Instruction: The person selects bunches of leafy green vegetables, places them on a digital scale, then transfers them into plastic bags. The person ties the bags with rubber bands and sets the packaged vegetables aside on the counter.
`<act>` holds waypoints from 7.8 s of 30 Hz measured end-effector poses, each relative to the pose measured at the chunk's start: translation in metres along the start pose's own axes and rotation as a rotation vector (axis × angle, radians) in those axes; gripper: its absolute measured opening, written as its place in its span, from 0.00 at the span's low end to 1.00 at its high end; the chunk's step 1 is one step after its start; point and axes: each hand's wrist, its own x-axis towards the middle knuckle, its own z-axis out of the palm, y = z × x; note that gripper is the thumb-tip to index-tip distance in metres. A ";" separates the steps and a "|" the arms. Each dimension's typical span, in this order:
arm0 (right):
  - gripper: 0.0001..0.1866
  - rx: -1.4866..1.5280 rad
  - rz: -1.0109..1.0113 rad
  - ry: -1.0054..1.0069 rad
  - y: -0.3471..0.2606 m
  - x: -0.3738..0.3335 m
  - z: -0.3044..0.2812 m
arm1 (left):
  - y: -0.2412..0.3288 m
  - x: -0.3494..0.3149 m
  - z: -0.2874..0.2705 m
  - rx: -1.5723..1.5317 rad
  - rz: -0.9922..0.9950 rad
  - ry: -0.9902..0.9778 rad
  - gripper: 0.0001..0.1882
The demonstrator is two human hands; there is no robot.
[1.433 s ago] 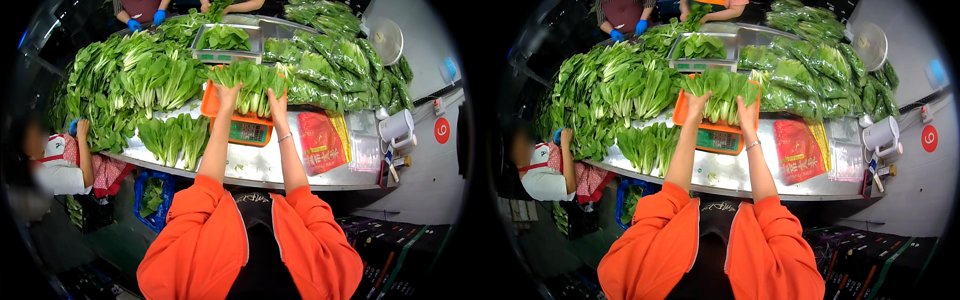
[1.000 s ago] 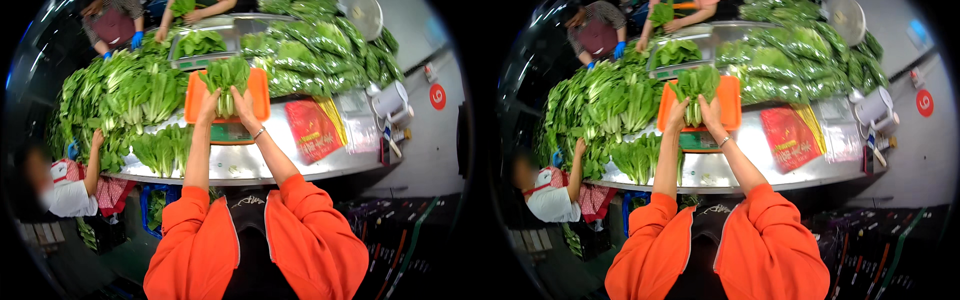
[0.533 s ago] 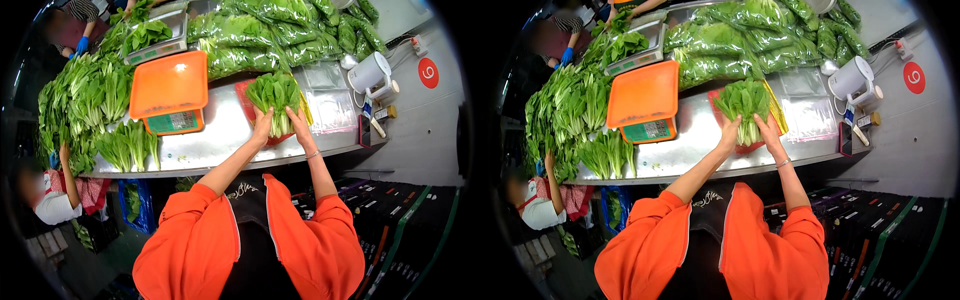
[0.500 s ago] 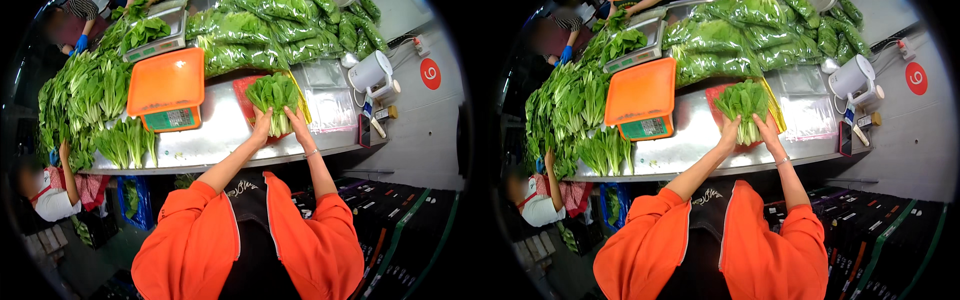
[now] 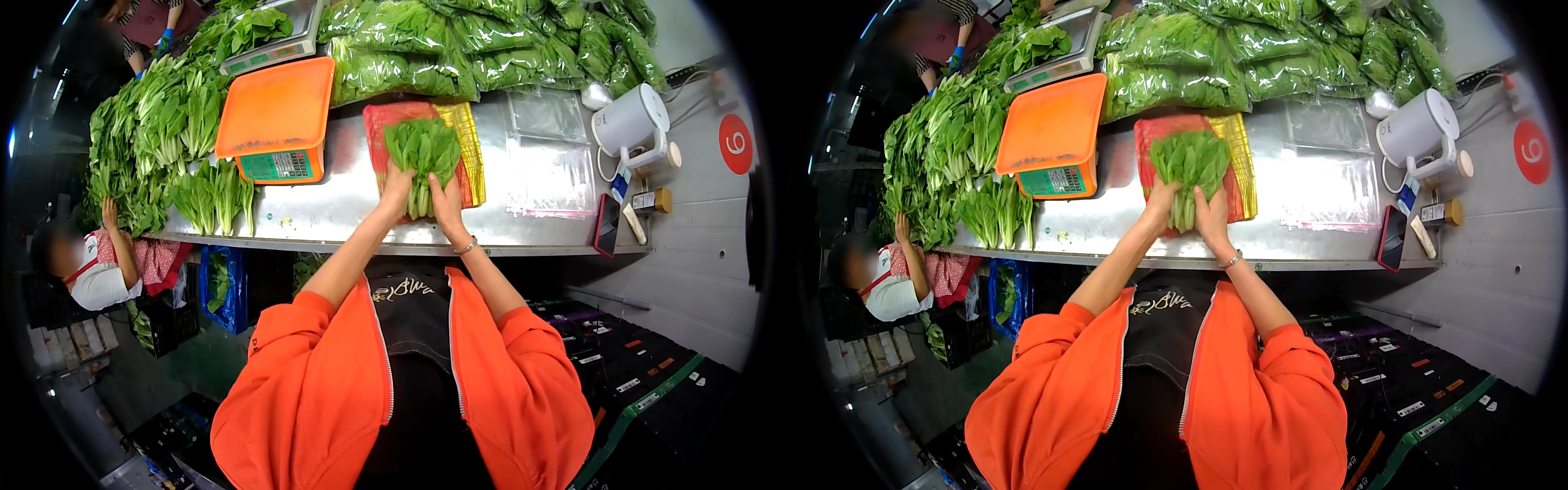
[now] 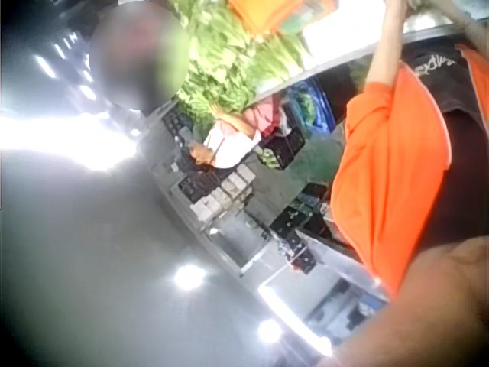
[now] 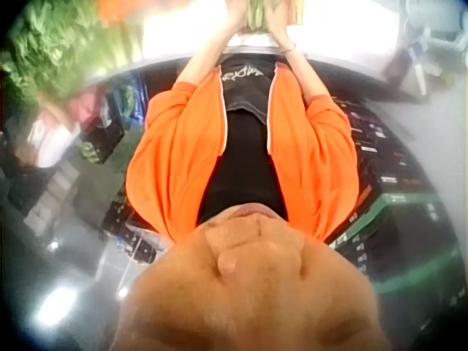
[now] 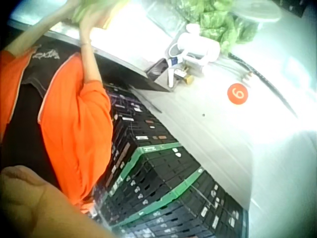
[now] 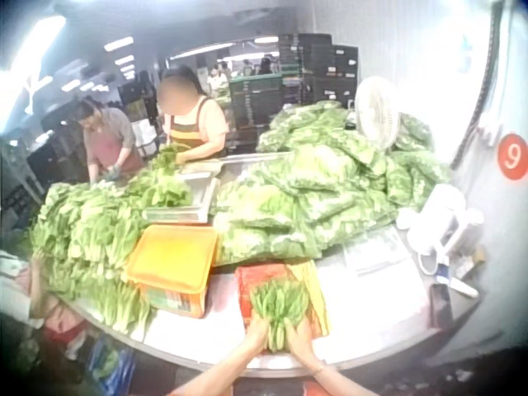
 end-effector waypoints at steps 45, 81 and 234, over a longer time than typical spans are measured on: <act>0.26 -0.335 0.003 -0.694 0.004 0.005 -0.062 | 0.003 -0.002 -0.037 1.292 0.143 0.122 0.70; 0.31 -0.809 -1.145 -0.816 -0.034 0.100 0.019 | 0.013 0.061 -0.096 1.344 0.153 -0.510 0.38; 0.42 -0.483 -0.336 -0.043 -0.107 0.045 -0.092 | 0.090 -0.055 0.083 0.727 1.185 0.146 0.07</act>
